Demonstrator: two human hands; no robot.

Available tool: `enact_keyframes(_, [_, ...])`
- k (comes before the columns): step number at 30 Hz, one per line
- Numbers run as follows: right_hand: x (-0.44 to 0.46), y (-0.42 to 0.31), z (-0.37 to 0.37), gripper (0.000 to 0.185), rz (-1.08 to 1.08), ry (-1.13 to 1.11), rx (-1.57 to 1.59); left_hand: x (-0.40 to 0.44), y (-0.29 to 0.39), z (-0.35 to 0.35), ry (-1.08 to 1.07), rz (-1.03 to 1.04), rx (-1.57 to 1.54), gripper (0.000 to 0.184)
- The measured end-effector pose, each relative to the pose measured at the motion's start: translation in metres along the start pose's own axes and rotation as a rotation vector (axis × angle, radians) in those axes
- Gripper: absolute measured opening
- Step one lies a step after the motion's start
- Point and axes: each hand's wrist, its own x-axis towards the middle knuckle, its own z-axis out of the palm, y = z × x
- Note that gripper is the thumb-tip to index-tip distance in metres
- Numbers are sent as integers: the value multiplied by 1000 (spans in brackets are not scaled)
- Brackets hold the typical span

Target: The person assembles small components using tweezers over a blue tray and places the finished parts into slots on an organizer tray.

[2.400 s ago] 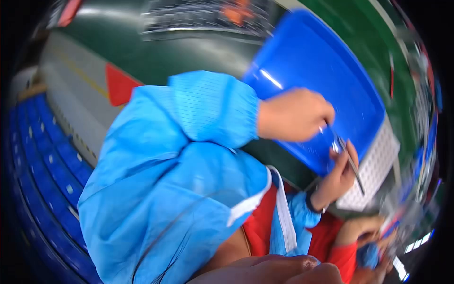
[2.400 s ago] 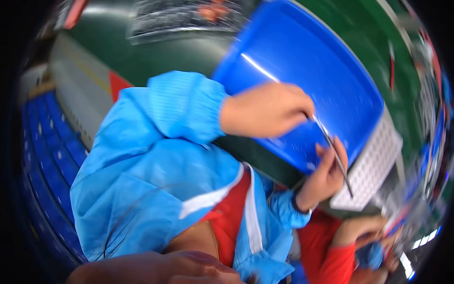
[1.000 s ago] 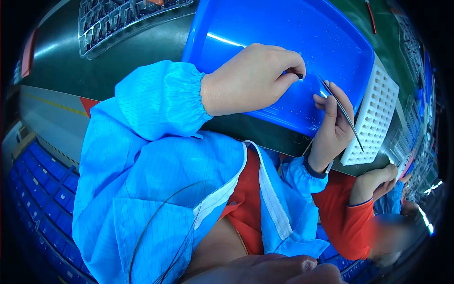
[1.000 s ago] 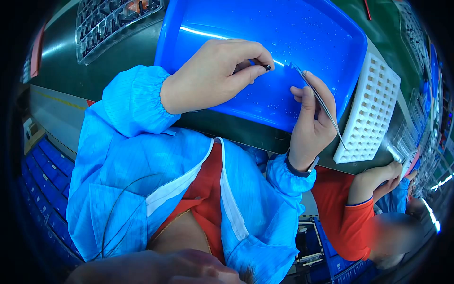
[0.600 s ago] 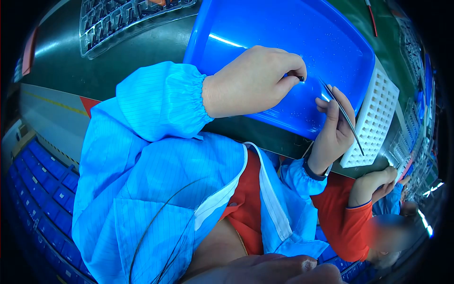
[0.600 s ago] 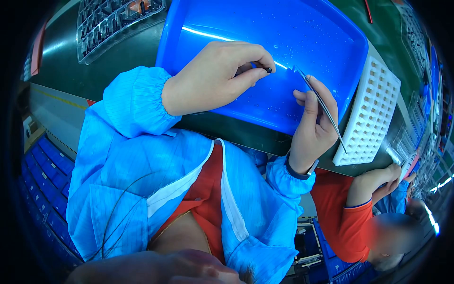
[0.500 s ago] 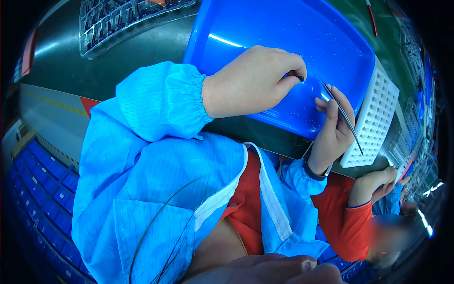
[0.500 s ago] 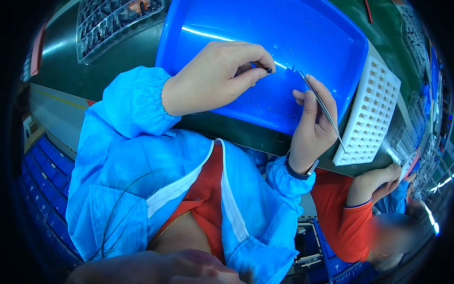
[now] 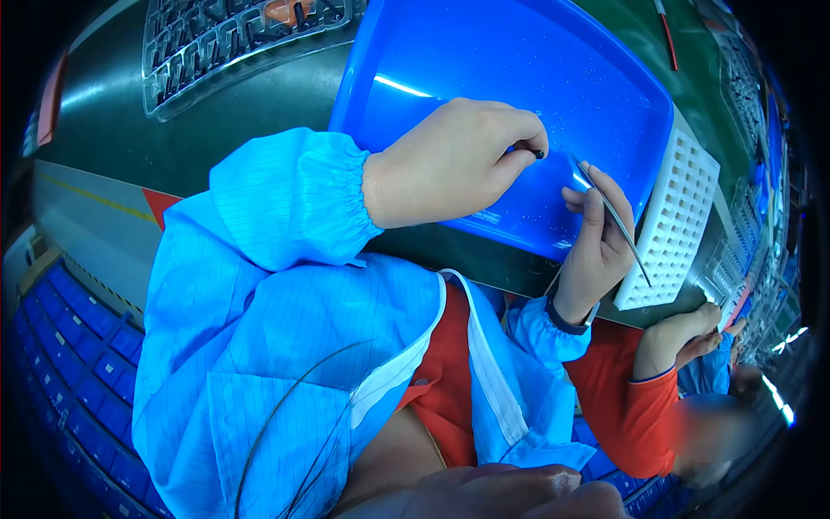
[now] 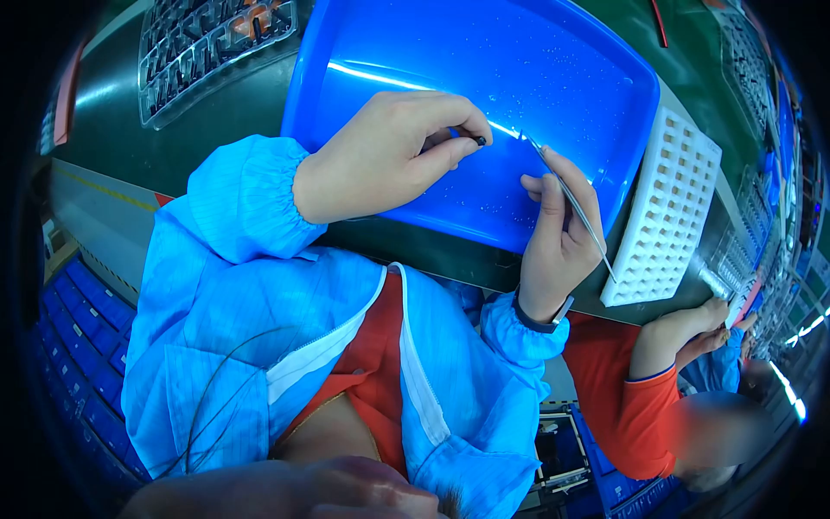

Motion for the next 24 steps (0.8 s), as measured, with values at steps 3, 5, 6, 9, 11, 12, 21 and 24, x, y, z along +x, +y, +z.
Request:
enact_keyframes(3, [-2,1,-1,21,-5,10,-2,-1,-1,2,-9,-6,-6,13])
enact_keyframes(5, [-2,4,1,24,-55,34,0,0,-2,1,-14,12,12,15])
enact_keyframes(6, [-4,4,1,24,-55,33,5,-1,-2,0,-14,10,17,15])
enact_keyframes(9, [-10,0,-2,27,-39,69,142,1,2,1,24,-48,-87,13])
enact_keyframes(11, [-13,-1,1,28,-46,70,199,2,3,1,20,-71,-127,13])
enact_keyframes(12, [-15,-1,4,29,-52,70,255,2,4,1,16,-96,-169,13])
enact_keyframes(21, [-12,-3,13,29,-95,27,358,4,5,0,27,-76,-232,12])
enact_keyframes(24, [-12,-1,13,29,-97,23,357,2,5,0,25,-72,-228,12])
